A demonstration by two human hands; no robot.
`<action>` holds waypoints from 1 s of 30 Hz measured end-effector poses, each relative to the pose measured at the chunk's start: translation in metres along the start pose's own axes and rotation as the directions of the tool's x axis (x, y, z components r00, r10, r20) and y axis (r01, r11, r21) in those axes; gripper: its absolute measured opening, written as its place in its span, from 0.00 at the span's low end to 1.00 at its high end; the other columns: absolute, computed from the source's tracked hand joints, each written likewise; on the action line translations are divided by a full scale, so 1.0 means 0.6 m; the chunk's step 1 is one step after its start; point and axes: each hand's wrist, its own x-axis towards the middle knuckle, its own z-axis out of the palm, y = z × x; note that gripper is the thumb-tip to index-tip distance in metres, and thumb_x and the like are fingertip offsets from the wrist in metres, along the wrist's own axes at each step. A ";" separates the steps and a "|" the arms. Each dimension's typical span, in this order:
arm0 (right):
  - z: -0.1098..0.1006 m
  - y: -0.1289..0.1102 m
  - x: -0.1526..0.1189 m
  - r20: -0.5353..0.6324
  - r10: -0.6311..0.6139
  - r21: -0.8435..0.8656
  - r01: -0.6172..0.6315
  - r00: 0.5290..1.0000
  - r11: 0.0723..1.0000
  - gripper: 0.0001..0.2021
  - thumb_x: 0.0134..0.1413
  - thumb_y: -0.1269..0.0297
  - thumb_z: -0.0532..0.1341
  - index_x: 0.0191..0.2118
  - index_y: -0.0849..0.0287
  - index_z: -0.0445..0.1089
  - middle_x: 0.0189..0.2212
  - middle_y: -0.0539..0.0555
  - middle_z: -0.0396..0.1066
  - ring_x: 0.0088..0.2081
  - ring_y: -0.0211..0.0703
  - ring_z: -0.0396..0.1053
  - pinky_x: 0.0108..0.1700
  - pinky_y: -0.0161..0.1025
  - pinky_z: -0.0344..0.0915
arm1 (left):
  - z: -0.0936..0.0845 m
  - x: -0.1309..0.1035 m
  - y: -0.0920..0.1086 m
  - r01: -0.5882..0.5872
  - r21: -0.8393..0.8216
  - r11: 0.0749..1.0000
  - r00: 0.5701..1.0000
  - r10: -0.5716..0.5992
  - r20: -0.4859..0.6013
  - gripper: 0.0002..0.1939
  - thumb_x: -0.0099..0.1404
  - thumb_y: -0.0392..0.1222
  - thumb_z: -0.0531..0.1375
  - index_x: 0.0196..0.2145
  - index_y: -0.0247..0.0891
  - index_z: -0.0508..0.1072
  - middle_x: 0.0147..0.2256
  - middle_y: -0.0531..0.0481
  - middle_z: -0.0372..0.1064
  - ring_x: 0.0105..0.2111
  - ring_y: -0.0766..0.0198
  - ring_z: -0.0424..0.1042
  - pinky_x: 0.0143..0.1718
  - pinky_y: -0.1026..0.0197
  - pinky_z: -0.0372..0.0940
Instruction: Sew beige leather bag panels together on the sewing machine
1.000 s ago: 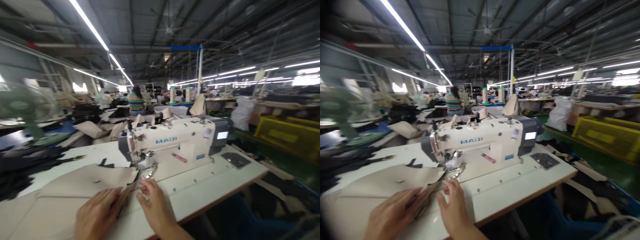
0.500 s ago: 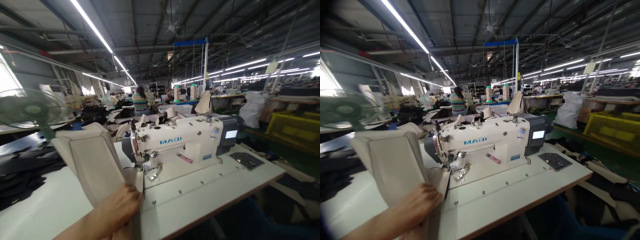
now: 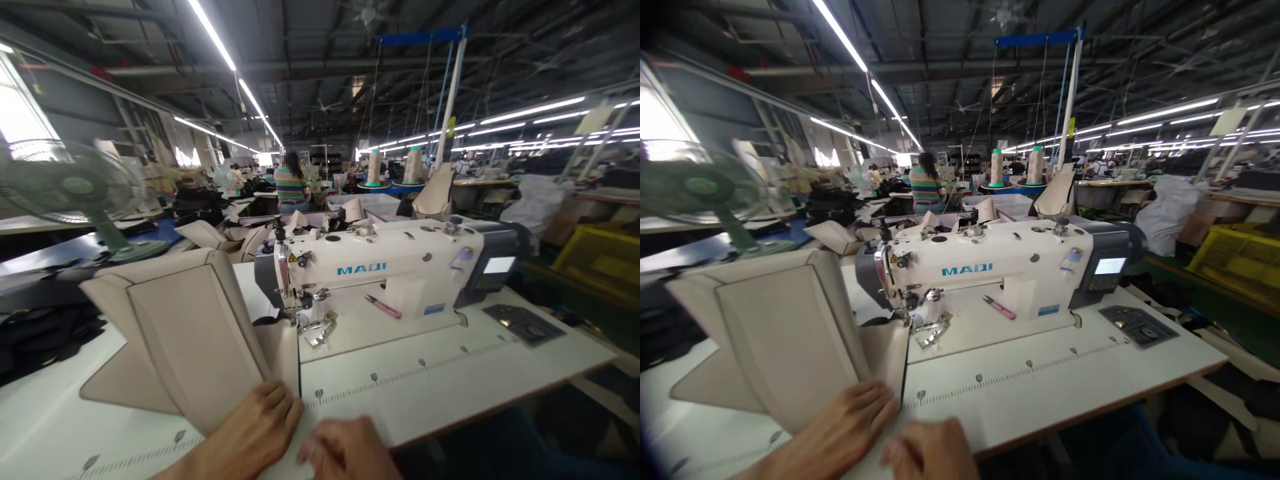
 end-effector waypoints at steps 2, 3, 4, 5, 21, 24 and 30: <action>-0.033 0.017 0.026 -0.063 0.027 -0.153 -0.036 0.998 0.988 0.02 0.57 0.70 0.62 0.36 0.57 0.72 0.27 0.48 0.69 0.29 0.39 0.69 0.36 0.36 0.67 | -0.002 -0.002 0.001 -0.009 0.002 1.000 0.998 0.009 -0.062 0.12 0.64 0.25 0.49 0.39 0.37 0.66 0.33 0.46 0.71 0.37 0.58 0.71 0.46 0.56 0.64; -0.043 0.025 0.042 -0.024 -0.042 -0.218 0.036 0.999 0.975 0.09 0.52 0.72 0.66 0.39 0.56 0.72 0.35 0.49 0.71 0.35 0.41 0.70 0.42 0.36 0.67 | -0.006 -0.002 0.000 -0.016 0.002 1.000 0.995 0.016 -0.094 0.12 0.64 0.24 0.48 0.39 0.37 0.65 0.32 0.46 0.71 0.37 0.58 0.71 0.46 0.57 0.64; -0.048 0.034 0.058 0.051 -0.132 -0.268 0.141 0.990 0.953 0.16 0.47 0.73 0.69 0.44 0.56 0.71 0.41 0.50 0.70 0.42 0.42 0.69 0.47 0.36 0.65 | -0.011 -0.002 0.000 -0.022 -0.001 1.000 0.992 0.021 -0.128 0.12 0.65 0.24 0.48 0.39 0.38 0.65 0.32 0.47 0.70 0.36 0.59 0.71 0.45 0.57 0.65; -0.049 0.042 0.073 0.144 -0.227 -0.303 0.261 0.963 0.917 0.22 0.45 0.72 0.72 0.48 0.56 0.70 0.46 0.51 0.68 0.47 0.43 0.66 0.52 0.35 0.62 | -0.016 -0.002 0.000 -0.024 -0.008 1.000 0.986 0.023 -0.166 0.12 0.65 0.24 0.47 0.39 0.38 0.64 0.32 0.48 0.70 0.36 0.59 0.71 0.45 0.57 0.65; -0.014 0.078 0.117 0.399 -0.535 -0.551 0.661 0.745 0.510 0.08 0.65 0.75 0.50 0.37 0.63 0.66 0.34 0.54 0.63 0.37 0.43 0.60 0.37 0.37 0.61 | -0.046 -0.048 -0.042 0.285 0.170 0.943 0.870 -0.180 -0.460 0.24 0.62 0.51 0.62 0.50 0.32 0.68 0.50 0.38 0.66 0.54 0.42 0.60 0.60 0.35 0.46; -0.011 0.081 0.117 0.407 -0.540 -0.551 0.669 0.737 0.498 0.09 0.65 0.75 0.50 0.37 0.64 0.66 0.34 0.55 0.63 0.37 0.44 0.60 0.38 0.38 0.61 | -0.032 -0.044 -0.038 0.207 0.118 0.971 0.850 -0.119 -0.513 0.15 0.65 0.43 0.61 0.44 0.29 0.71 0.42 0.41 0.69 0.46 0.50 0.66 0.56 0.44 0.54; -0.006 0.078 0.120 0.440 -0.535 -0.580 0.683 0.721 0.444 0.08 0.65 0.75 0.51 0.37 0.65 0.66 0.33 0.55 0.63 0.37 0.45 0.60 0.36 0.38 0.62 | -0.009 -0.040 -0.042 0.055 0.047 0.997 0.882 -0.027 -0.470 0.03 0.66 0.36 0.60 0.36 0.33 0.69 0.27 0.51 0.64 0.29 0.62 0.61 0.39 0.55 0.60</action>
